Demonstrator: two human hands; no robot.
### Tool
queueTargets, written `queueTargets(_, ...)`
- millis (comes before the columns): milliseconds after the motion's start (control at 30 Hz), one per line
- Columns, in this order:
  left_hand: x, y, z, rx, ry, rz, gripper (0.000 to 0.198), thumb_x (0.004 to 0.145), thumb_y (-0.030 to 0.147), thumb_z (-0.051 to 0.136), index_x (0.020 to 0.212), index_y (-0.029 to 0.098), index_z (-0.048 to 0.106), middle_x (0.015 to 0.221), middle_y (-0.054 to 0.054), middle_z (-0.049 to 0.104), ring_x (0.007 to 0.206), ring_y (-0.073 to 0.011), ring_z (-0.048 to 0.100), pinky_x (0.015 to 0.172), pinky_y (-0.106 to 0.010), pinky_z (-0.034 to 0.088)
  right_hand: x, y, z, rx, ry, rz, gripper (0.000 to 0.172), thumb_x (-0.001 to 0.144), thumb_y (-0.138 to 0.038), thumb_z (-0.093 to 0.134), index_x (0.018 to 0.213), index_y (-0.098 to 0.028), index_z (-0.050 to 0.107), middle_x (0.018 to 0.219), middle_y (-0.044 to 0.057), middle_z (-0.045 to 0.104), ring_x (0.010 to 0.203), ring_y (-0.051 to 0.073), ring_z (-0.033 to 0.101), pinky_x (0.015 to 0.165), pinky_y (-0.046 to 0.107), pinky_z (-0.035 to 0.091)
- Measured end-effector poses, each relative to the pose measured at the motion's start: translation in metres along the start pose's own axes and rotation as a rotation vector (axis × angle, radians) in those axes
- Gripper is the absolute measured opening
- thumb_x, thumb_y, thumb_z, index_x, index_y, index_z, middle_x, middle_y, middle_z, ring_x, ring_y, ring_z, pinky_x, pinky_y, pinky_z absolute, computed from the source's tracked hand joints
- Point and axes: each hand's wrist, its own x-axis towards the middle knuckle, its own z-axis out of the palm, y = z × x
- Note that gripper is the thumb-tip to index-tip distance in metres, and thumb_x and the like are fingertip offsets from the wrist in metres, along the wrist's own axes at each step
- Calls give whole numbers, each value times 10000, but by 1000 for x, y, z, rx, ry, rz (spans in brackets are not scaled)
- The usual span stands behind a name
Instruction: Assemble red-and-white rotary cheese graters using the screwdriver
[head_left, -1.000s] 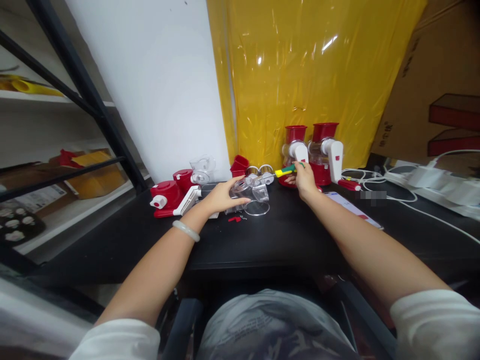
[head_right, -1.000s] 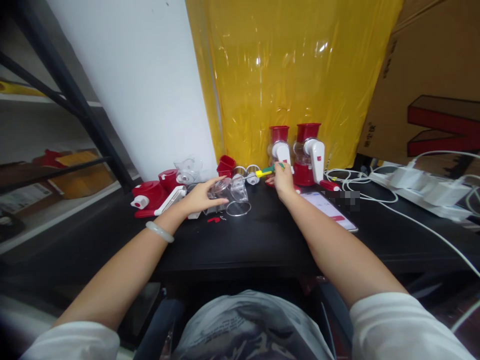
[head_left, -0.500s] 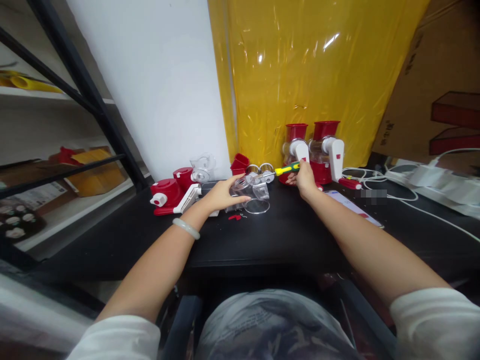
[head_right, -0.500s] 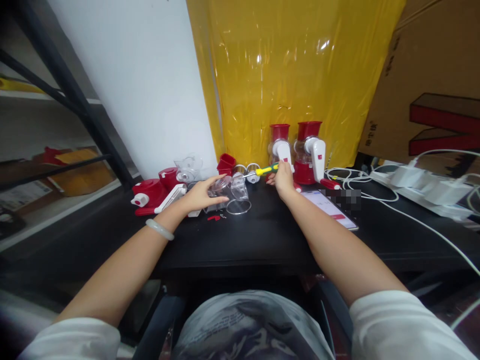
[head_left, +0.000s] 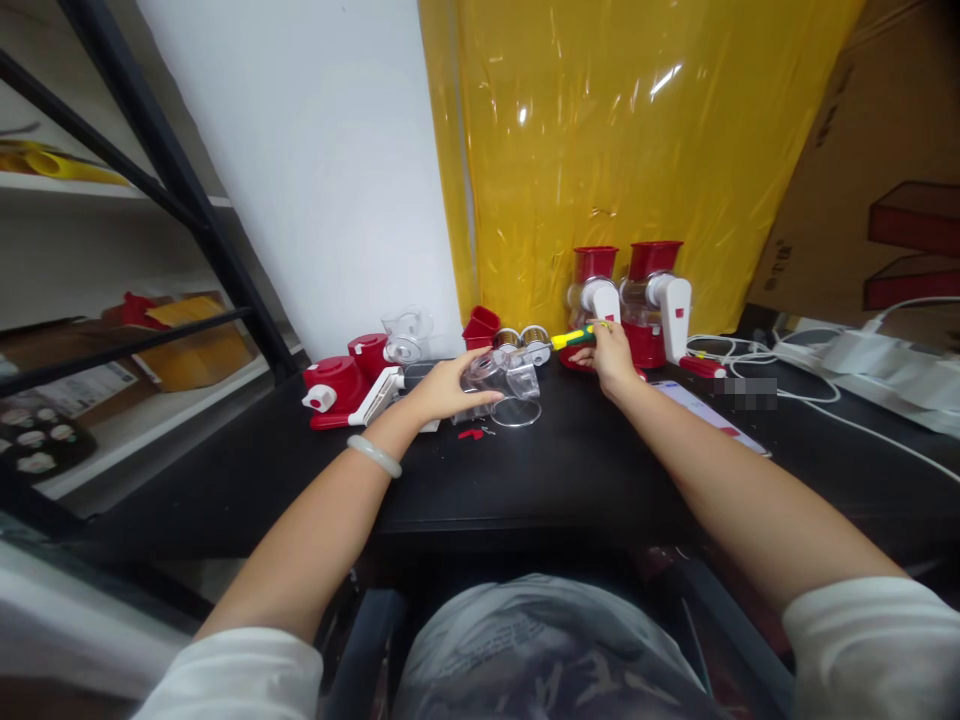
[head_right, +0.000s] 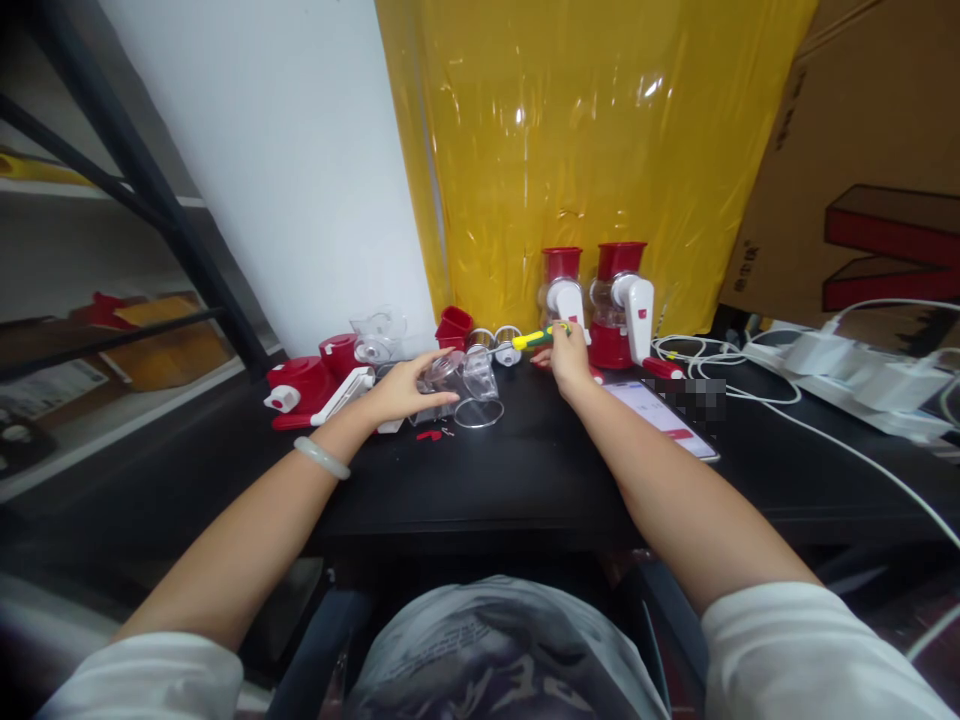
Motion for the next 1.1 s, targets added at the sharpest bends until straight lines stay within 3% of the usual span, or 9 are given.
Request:
queueTargets(233, -1, 2, -1, 2, -7, 0, 843, 730, 585, 731, 1441, 241, 436, 1379, -106, 586, 1247, -306, 572, 1071, -443, 430, 2, 6, -2, 20, -15, 15, 240, 904, -451, 508, 861, -227, 431, 455, -90, 501, 349, 100, 519, 366, 179, 397)
queueTargets(433, -1, 2, -1, 8, -7, 3, 846, 732, 597, 725, 1445, 243, 436, 1372, -106, 592, 1239, -303, 577, 1070, -442, 430, 3, 9, -4, -130, -16, -99, 382, 880, -597, 499, 787, -231, 441, 378, -88, 431, 305, 116, 476, 312, 191, 353)
queueTargets(633, 0, 0, 0, 19, -8, -8, 855, 726, 604, 726, 1446, 248, 433, 1380, -104, 585, 1247, -301, 572, 1063, -430, 434, 3, 7, -2, -138, 9, 0, 339, 986, -455, 253, 865, -214, 458, 426, -57, 503, 316, 124, 519, 305, 188, 362)
queueTargets(900, 0, -1, 0, 17, -7, 4, 847, 733, 579, 733, 1450, 248, 428, 1374, -113, 589, 1235, -305, 580, 1049, -441, 440, -1, 1, 1, 28, 25, 22, 187, 921, -238, 325, 989, -199, 495, 665, -31, 632, 410, 93, 597, 338, 163, 405)
queueTargets(1100, 0, -1, 0, 12, -2, 7, 844, 734, 584, 731, 1446, 243, 433, 1386, -109, 579, 1251, -302, 569, 1067, -443, 430, 0, 0, 1, 20, 34, 13, 135, 926, -301, 400, 974, -204, 481, 673, -43, 606, 369, 78, 560, 338, 164, 398)
